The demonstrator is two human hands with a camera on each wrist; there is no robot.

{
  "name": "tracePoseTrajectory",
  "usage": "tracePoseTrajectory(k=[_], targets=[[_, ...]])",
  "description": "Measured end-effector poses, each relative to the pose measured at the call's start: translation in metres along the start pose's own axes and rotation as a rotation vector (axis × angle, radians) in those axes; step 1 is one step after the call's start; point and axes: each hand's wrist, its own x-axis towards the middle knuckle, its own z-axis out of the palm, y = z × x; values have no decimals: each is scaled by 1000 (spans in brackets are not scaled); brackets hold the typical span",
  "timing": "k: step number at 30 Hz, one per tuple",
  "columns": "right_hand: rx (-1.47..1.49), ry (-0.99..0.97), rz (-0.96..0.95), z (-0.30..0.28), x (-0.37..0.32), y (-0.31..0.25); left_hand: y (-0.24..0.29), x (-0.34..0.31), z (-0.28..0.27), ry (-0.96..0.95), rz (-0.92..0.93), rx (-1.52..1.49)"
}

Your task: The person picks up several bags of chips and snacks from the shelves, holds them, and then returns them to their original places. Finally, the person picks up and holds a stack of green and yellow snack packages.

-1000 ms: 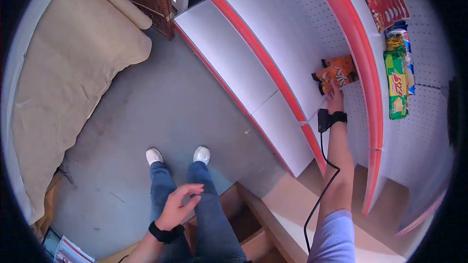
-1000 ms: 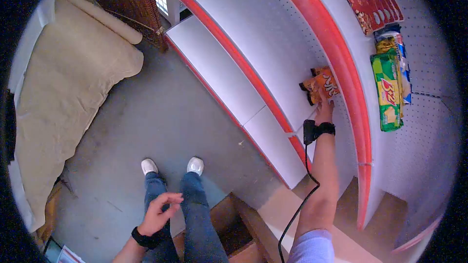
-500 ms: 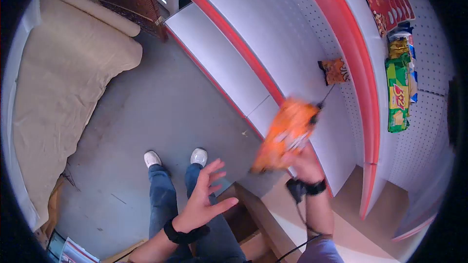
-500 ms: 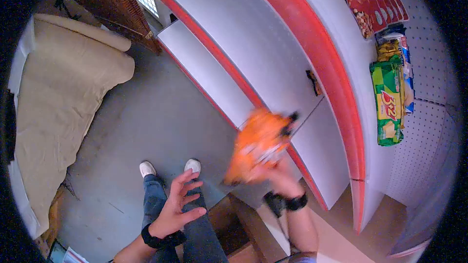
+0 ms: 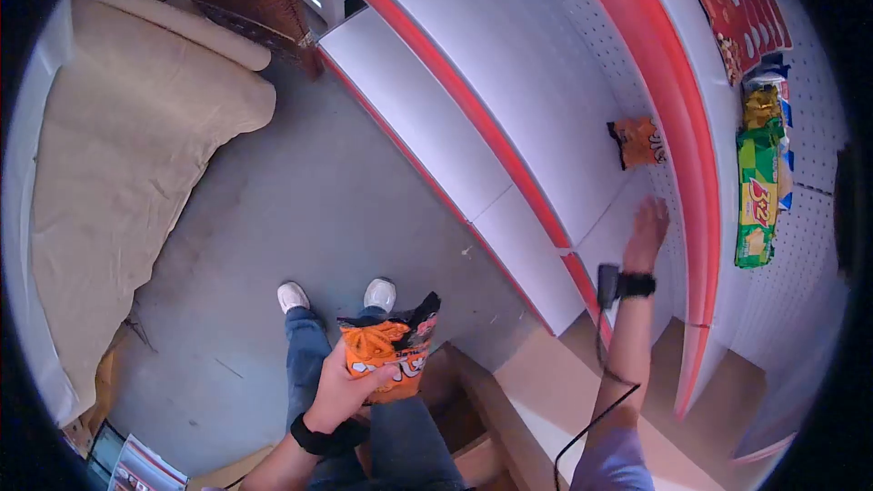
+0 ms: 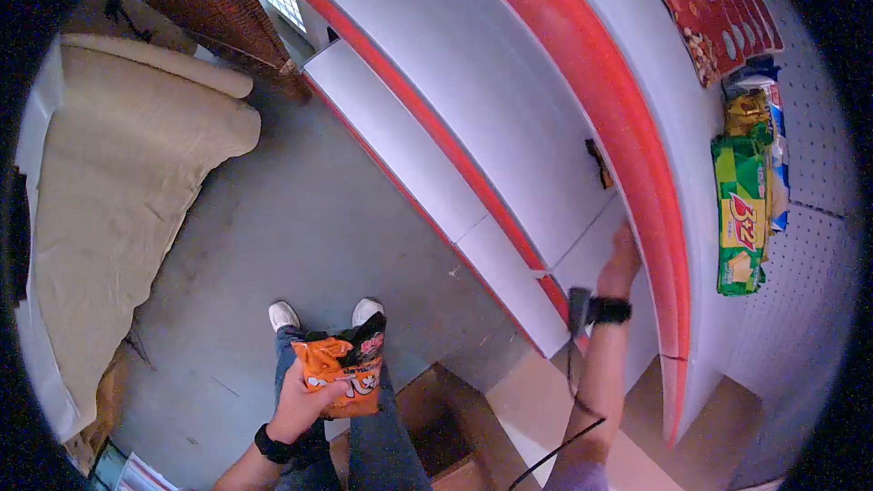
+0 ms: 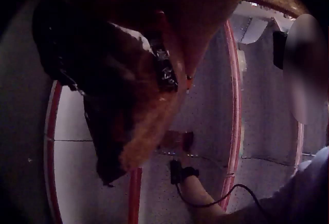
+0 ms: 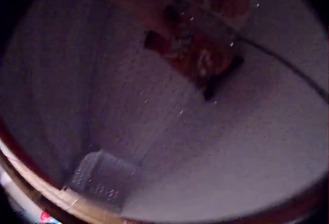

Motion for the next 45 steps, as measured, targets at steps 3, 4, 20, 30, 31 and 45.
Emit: tracePoseTrajectory(k=[3,4,20,30,31,45], targets=[[-128,12,-20,-37,82,47,-10,-8,-6,68,-12,-47],[-192,-20,-7,-45,104,64,-13,-11,-8,73,-8,-46],[806,-259,209,-6,83,52,-1,-28,4,206,23,-201],[321,-374,217,75,99,24,2,-42,-6,218,3,-107],[322,-279,431,92,90,-9,-3,-43,-7,259,1,-101],[155,-463,120,109,100,52,-9,-48,5,288,16,-246]])
